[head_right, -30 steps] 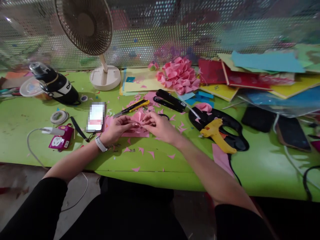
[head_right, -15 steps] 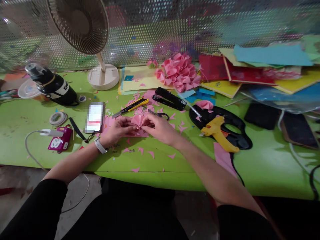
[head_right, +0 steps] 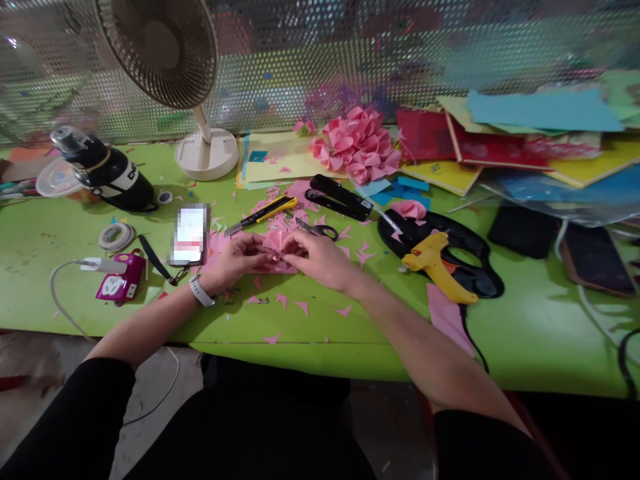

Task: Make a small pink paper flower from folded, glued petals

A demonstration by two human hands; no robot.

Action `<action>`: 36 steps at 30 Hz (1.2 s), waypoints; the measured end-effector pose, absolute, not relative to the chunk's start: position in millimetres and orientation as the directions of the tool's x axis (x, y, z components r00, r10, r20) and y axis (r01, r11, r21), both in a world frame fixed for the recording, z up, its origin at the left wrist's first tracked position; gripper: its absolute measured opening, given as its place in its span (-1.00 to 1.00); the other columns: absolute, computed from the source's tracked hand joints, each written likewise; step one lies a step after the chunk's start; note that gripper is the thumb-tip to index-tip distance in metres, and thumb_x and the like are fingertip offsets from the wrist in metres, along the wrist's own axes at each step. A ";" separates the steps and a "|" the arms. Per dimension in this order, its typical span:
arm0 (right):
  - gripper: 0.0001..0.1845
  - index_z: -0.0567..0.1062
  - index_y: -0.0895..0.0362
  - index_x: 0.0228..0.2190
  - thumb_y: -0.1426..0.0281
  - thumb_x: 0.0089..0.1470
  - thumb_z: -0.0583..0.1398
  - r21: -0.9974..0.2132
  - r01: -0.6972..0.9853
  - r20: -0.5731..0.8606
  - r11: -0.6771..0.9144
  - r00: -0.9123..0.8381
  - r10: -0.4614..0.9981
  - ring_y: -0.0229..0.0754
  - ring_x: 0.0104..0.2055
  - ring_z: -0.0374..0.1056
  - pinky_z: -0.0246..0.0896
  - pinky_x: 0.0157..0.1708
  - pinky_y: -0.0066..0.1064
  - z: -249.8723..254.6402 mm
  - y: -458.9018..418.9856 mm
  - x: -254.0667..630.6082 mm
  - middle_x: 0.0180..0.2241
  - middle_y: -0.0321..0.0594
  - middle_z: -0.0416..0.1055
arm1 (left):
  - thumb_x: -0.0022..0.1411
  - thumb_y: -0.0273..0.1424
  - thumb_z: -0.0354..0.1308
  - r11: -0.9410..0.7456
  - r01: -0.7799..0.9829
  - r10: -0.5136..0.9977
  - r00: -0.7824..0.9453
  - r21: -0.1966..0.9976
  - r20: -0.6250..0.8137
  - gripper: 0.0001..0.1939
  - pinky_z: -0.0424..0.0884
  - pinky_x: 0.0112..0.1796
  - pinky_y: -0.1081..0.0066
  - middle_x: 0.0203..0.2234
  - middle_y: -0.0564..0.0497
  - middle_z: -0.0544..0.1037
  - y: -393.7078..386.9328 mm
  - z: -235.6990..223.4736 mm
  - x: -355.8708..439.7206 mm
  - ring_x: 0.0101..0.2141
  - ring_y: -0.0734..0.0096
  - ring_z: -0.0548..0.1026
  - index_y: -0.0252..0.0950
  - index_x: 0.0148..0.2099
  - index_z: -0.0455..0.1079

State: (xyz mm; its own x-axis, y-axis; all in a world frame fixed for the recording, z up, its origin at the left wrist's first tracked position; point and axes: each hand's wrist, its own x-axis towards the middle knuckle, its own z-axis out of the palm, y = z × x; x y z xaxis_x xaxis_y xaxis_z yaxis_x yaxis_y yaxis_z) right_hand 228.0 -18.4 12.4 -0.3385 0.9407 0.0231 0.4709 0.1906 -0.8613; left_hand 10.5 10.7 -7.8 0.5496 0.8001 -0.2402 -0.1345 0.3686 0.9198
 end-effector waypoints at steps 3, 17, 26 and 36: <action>-0.84 0.50 0.05 -0.26 0.25 0.14 0.25 -0.857 0.478 0.027 0.193 -0.331 0.943 -0.07 -0.25 0.51 0.44 -0.20 -0.16 12.6 -19.0 227.9 -0.28 -0.20 0.57 | -0.01 -0.30 0.50 0.370 -0.136 0.798 0.552 0.919 -0.240 -0.50 0.59 -0.16 0.25 -0.31 -0.08 0.65 10.9 -9.2 10.7 -0.32 0.33 0.66 -0.36 -0.14 0.32; -0.67 0.42 0.06 -0.30 0.11 0.08 0.32 -0.905 0.400 0.051 0.144 -0.235 0.971 -0.07 -0.30 0.52 0.49 -0.27 -0.19 15.0 -28.8 216.2 -0.30 -0.15 0.57 | -0.06 -0.22 0.51 0.167 -0.232 0.897 0.439 0.958 -0.050 -0.52 0.57 -0.24 0.41 -0.36 -0.02 0.64 11.6 -13.8 13.2 -0.37 0.46 0.63 -0.37 -0.23 0.38; -0.78 0.45 0.04 -0.28 0.16 0.18 0.25 -0.877 0.421 0.149 0.231 -0.218 0.964 -0.06 -0.27 0.55 0.49 -0.23 -0.17 4.6 -29.9 215.5 -0.29 -0.17 0.57 | -0.04 -0.25 0.50 0.107 -0.195 0.910 0.415 0.975 -0.016 -0.59 0.55 -0.26 0.43 -0.38 0.01 0.61 9.1 -11.8 14.1 -0.38 0.50 0.59 -0.37 -0.27 0.43; -0.80 0.48 0.02 -0.26 0.17 0.17 0.27 -0.877 0.411 0.184 0.248 -0.188 0.965 -0.08 -0.25 0.56 0.53 -0.22 -0.19 12.6 -34.9 218.6 -0.23 -0.19 0.58 | 0.16 -0.15 0.36 -0.043 -0.126 0.906 0.414 0.991 0.092 -0.63 0.52 -0.28 0.45 -0.34 -0.06 0.61 9.4 -12.5 13.1 -0.34 0.47 0.57 -0.37 -0.20 0.50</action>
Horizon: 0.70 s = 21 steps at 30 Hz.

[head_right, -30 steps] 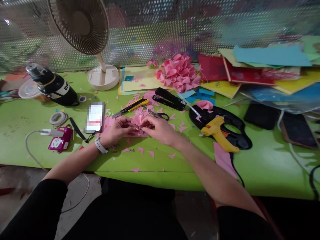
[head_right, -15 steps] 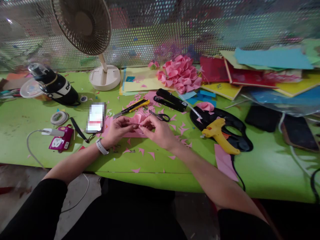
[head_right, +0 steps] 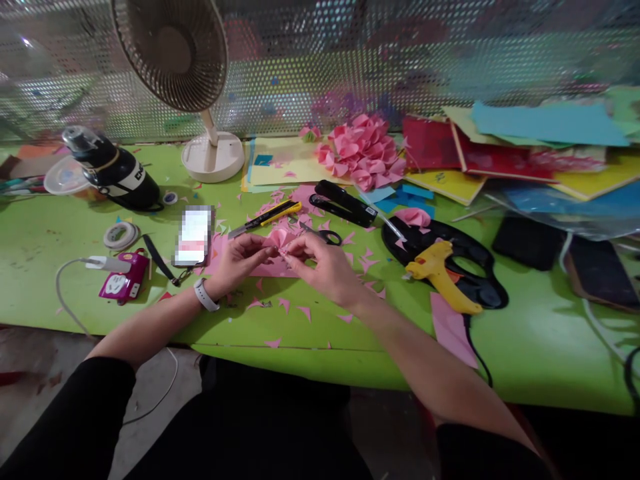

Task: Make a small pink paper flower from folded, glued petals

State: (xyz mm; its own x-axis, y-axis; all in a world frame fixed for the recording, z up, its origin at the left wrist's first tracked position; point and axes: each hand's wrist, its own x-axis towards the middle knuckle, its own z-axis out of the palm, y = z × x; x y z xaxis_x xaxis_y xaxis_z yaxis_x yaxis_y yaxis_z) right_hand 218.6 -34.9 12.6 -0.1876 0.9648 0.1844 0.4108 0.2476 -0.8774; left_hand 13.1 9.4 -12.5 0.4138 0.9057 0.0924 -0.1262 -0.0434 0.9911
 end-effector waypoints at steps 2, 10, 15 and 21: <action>-0.79 0.49 0.01 -0.24 0.16 0.17 0.27 -0.861 0.440 0.201 0.256 -0.169 0.965 -0.05 -0.23 0.56 0.54 -0.20 -0.16 17.0 -38.1 218.2 -0.22 -0.16 0.59 | 0.17 -0.15 0.35 -0.082 -0.096 0.906 0.407 0.992 0.115 -0.63 0.51 -0.28 0.45 -0.32 -0.08 0.62 9.0 -14.5 13.3 -0.32 0.45 0.58 -0.37 -0.18 0.50; -0.73 0.45 0.02 -0.20 0.12 0.16 0.25 -0.823 0.501 0.246 0.270 -0.114 0.962 0.03 -0.17 0.58 0.55 -0.17 -0.10 20.0 -44.5 214.5 -0.22 -0.12 0.61 | 0.27 -0.20 0.25 -0.323 0.092 0.872 0.416 0.942 0.258 -0.72 0.50 -0.26 0.44 -0.28 -0.11 0.63 2.8 -20.8 11.7 -0.30 0.41 0.57 -0.32 -0.14 0.54; -0.78 0.43 0.01 -0.18 0.19 0.18 0.22 -0.799 0.536 0.263 0.272 -0.095 0.960 0.01 -0.20 0.59 0.54 -0.21 -0.15 15.1 -41.7 214.6 -0.24 -0.13 0.63 | 0.33 -0.29 0.18 -0.444 0.206 0.827 0.468 0.872 0.311 -0.80 0.48 -0.27 0.42 -0.30 -0.08 0.64 0.1 -15.0 9.0 -0.31 0.39 0.57 -0.28 -0.12 0.54; -0.79 0.41 0.02 -0.16 0.23 0.18 0.21 -0.800 0.531 0.255 0.280 -0.121 0.959 -0.03 -0.26 0.58 0.53 -0.27 -0.19 15.2 -40.6 215.5 -0.23 -0.13 0.62 | 0.36 -0.28 0.15 -0.501 0.269 0.803 0.499 0.822 0.326 -0.80 0.50 -0.20 0.35 -0.28 -0.11 0.65 0.2 -13.9 8.0 -0.28 0.34 0.59 -0.26 -0.13 0.54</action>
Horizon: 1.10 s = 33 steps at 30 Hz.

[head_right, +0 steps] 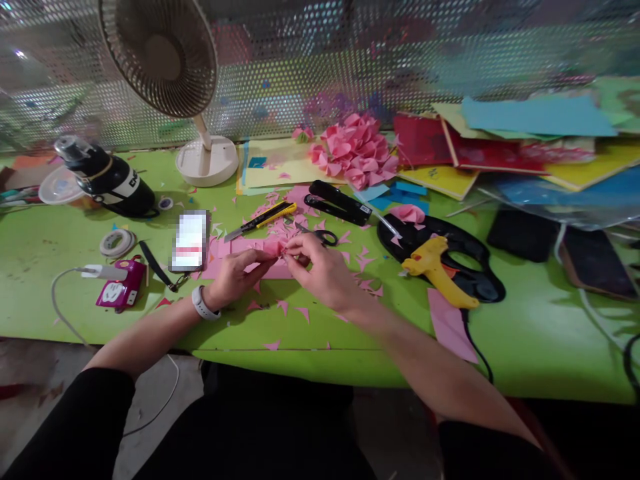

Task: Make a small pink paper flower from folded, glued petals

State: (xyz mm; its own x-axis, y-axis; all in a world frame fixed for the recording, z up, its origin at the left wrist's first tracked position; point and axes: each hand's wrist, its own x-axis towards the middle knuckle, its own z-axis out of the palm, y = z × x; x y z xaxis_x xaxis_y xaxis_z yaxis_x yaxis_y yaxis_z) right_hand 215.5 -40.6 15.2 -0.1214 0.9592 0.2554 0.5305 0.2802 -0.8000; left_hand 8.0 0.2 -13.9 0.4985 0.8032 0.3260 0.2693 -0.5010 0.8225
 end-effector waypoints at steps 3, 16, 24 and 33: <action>-0.80 0.40 0.02 -0.17 0.24 0.18 0.21 -0.801 0.526 0.253 0.286 -0.135 0.958 -0.04 -0.26 0.58 0.53 -0.27 -0.20 16.1 -41.0 215.0 -0.22 -0.12 0.62 | 0.35 -0.28 0.17 -0.498 0.261 0.809 0.484 0.827 0.335 -0.81 0.49 -0.22 0.36 -0.28 -0.10 0.65 0.0 -14.3 8.5 -0.29 0.34 0.59 -0.25 -0.14 0.54; -0.84 0.44 0.06 -0.17 0.31 0.19 0.21 -0.749 0.518 0.399 0.413 -0.143 0.905 -0.09 -0.31 0.59 0.55 -0.36 -0.29 12.0 -37.7 214.9 -0.27 -0.14 0.64 | 0.37 -0.42 0.17 -0.717 0.199 0.661 0.498 0.668 0.561 -0.89 0.49 -0.34 0.50 -0.34 -0.06 0.64 5.6 -21.8 6.9 -0.37 0.46 0.60 -0.33 -0.13 0.48; -0.84 0.45 0.05 -0.16 0.34 0.19 0.21 -0.728 0.536 0.405 0.426 -0.165 0.899 -0.06 -0.28 0.61 0.55 -0.35 -0.30 9.4 -36.2 215.5 -0.26 -0.14 0.64 | 0.38 -0.43 0.15 -0.752 0.213 0.629 0.514 0.624 0.583 -0.89 0.51 -0.34 0.49 -0.34 -0.08 0.65 4.1 -17.9 7.3 -0.37 0.44 0.62 -0.35 -0.14 0.47; -0.76 0.44 0.07 -0.12 0.28 0.17 0.24 -0.704 0.556 0.399 0.443 -0.207 0.893 -0.17 -0.44 0.52 0.45 -0.47 -0.37 13.7 -37.5 219.6 -0.33 -0.19 0.61 | 0.38 -0.43 0.15 -0.771 0.233 0.613 0.524 0.593 0.591 -0.90 0.48 -0.38 0.52 -0.37 -0.05 0.63 4.5 -14.7 7.0 -0.39 0.47 0.60 -0.36 -0.16 0.46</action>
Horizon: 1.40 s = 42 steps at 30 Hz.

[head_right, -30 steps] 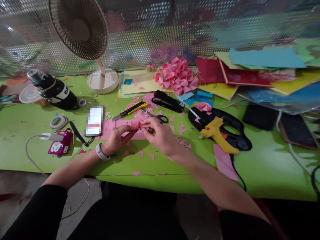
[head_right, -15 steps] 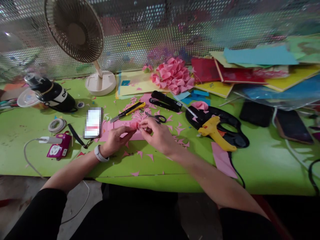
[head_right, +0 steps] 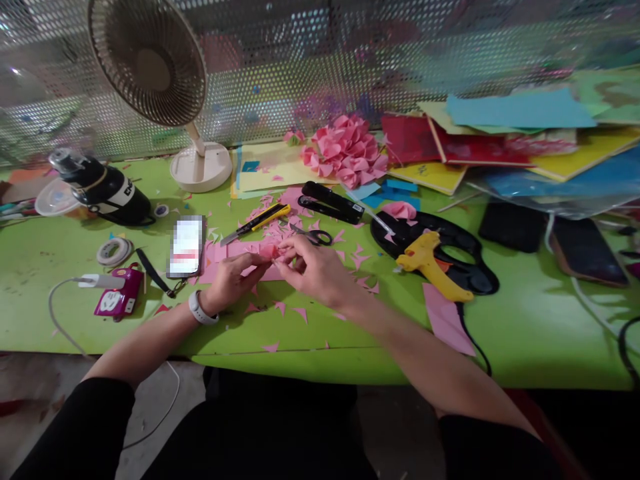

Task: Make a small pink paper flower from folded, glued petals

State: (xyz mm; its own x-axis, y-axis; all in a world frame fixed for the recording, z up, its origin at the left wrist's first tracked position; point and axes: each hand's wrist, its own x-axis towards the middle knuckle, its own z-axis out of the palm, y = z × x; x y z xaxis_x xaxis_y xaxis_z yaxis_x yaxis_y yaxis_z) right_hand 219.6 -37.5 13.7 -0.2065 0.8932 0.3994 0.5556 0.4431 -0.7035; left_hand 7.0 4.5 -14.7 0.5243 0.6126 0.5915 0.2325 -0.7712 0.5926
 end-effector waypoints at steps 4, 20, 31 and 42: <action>-0.77 0.44 0.08 -0.14 0.34 0.14 0.21 -0.624 0.611 0.466 0.487 -0.210 0.860 -0.22 -0.53 0.36 0.33 -0.54 -0.38 21.6 -38.7 222.5 -0.46 -0.27 0.48 | 0.37 -0.43 0.17 -0.747 0.216 0.637 0.501 0.628 0.585 -0.91 0.49 -0.37 0.54 -0.36 -0.04 0.64 5.5 -16.2 6.8 -0.39 0.49 0.60 -0.35 -0.14 0.47; -0.72 0.48 0.08 -0.09 0.45 0.12 0.18 -0.470 0.613 0.583 0.635 -0.325 0.745 0.03 -0.07 0.48 0.36 0.01 -0.02 19.3 -31.8 223.4 -0.13 -0.10 0.57 | 0.39 -0.39 0.15 -0.791 0.204 0.582 0.541 0.577 0.607 -0.87 0.53 -0.36 0.52 -0.37 -0.05 0.65 6.8 -15.9 6.6 -0.39 0.47 0.63 -0.34 -0.13 0.48; -0.74 0.52 0.02 -0.13 0.44 0.12 0.16 -0.518 0.630 0.526 0.579 -0.299 0.796 0.03 -0.04 0.49 0.34 0.05 0.03 18.6 -31.1 222.4 -0.12 -0.14 0.58 | 0.40 -0.39 0.13 -0.814 0.199 0.550 0.569 0.546 0.612 -0.86 0.55 -0.34 0.47 -0.37 -0.09 0.65 6.0 -14.6 7.2 -0.36 0.42 0.64 -0.34 -0.12 0.47; -0.82 0.52 0.04 -0.17 0.45 0.18 0.17 -0.424 0.625 0.586 0.656 -0.363 0.725 -0.01 -0.10 0.53 0.30 0.11 0.06 17.6 -29.4 223.9 -0.20 -0.15 0.61 | 0.41 -0.43 0.09 -0.887 0.177 0.428 0.663 0.426 0.615 -0.83 0.55 -0.26 0.46 -0.25 -0.12 0.65 9.3 -16.5 -2.1 -0.29 0.42 0.64 -0.32 -0.02 0.46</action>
State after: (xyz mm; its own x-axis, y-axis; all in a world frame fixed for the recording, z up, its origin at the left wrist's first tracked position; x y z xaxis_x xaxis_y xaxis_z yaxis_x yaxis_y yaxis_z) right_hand 223.9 -29.4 17.6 -0.3631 0.7246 0.5857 0.6250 0.6557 -0.4237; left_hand -2.1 9.3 -16.5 0.6625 0.4281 0.6146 0.1775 -0.8869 0.4264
